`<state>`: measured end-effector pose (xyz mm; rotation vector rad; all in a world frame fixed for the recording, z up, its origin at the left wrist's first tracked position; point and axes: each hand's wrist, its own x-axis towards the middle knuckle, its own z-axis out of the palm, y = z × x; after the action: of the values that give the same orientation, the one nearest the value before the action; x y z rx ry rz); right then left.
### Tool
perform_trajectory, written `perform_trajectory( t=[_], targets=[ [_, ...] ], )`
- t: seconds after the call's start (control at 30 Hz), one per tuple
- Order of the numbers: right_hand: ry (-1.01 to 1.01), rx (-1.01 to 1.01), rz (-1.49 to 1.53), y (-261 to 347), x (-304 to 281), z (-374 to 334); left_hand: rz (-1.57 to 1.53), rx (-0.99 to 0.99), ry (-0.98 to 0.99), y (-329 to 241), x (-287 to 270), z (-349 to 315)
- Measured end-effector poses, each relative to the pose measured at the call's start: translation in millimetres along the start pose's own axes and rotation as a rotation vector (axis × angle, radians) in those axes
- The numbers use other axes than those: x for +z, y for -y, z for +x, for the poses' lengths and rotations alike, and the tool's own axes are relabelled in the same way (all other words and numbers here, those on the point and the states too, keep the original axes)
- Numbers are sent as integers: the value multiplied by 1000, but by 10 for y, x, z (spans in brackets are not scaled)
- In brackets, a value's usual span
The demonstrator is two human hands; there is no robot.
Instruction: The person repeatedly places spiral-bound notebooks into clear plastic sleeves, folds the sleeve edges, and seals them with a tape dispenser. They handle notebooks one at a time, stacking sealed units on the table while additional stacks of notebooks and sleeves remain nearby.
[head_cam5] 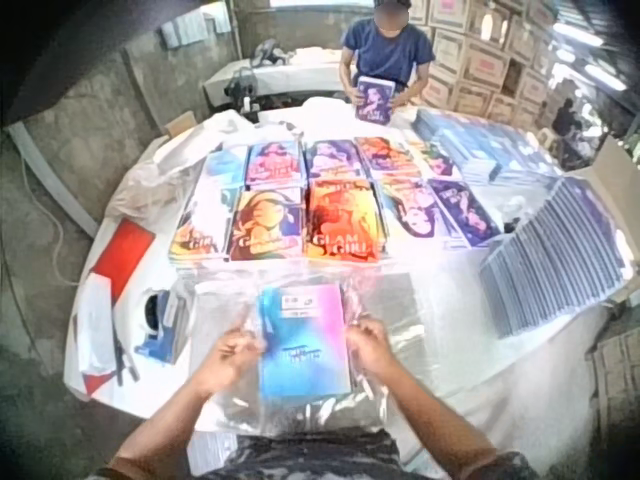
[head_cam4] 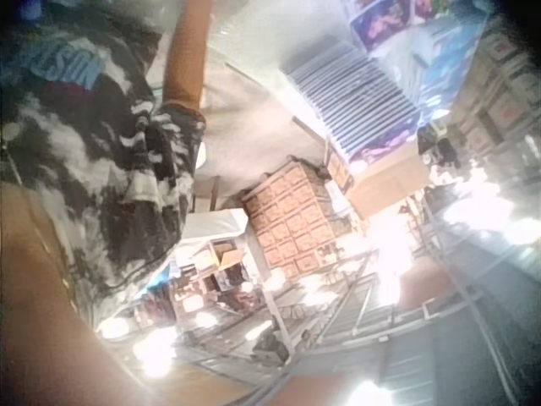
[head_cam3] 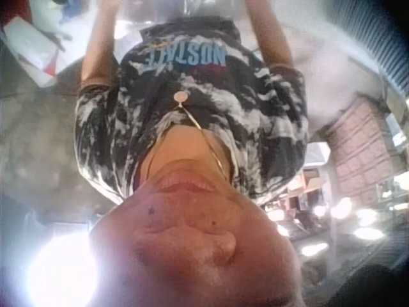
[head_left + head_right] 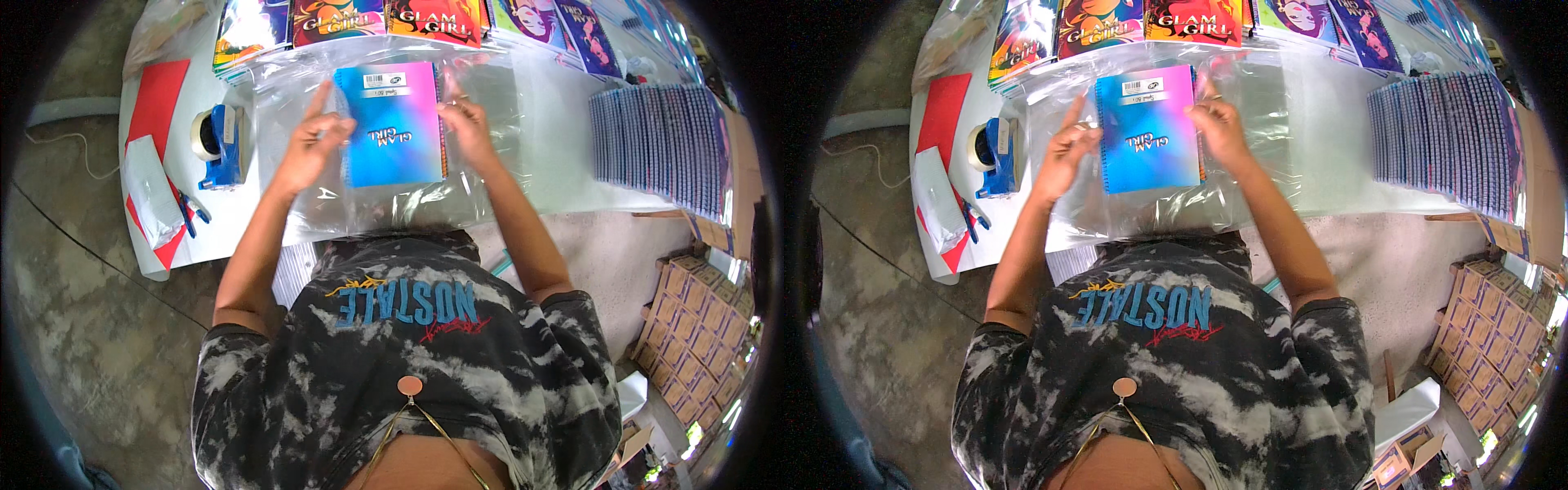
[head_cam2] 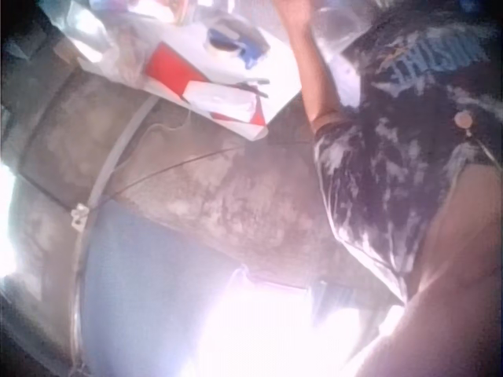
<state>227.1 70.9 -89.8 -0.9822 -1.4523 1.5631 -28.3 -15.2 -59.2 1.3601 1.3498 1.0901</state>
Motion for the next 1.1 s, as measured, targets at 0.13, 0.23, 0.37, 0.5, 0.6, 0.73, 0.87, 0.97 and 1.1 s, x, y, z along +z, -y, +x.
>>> perform_trajectory(
  t=[0.13,0.23,0.37,0.5,0.6,0.73,0.87,0.97,1.1],
  targets=[
    [-116,-66,28,-194,472,-90,370,83,-72,106,635,60],
    [55,-189,-236,-166,467,-189,755,130,-27,152,900,-60],
    [51,-234,-452,-153,559,-143,720,45,225,120,821,20],
    [59,-261,-842,-178,589,-139,279,50,474,42,257,250],
    [41,-261,-980,-125,653,-155,184,-172,206,-42,-273,753],
    [30,-252,-961,-111,644,-157,744,-283,274,-284,-513,1277],
    [51,-245,-986,-86,636,-162,866,-184,511,-338,-355,1734],
    [57,-232,-994,-96,609,-169,843,-128,639,-444,-195,1936],
    [66,-230,-1002,-104,593,-175,1058,-264,1007,-384,-11,2101]
  ],
)
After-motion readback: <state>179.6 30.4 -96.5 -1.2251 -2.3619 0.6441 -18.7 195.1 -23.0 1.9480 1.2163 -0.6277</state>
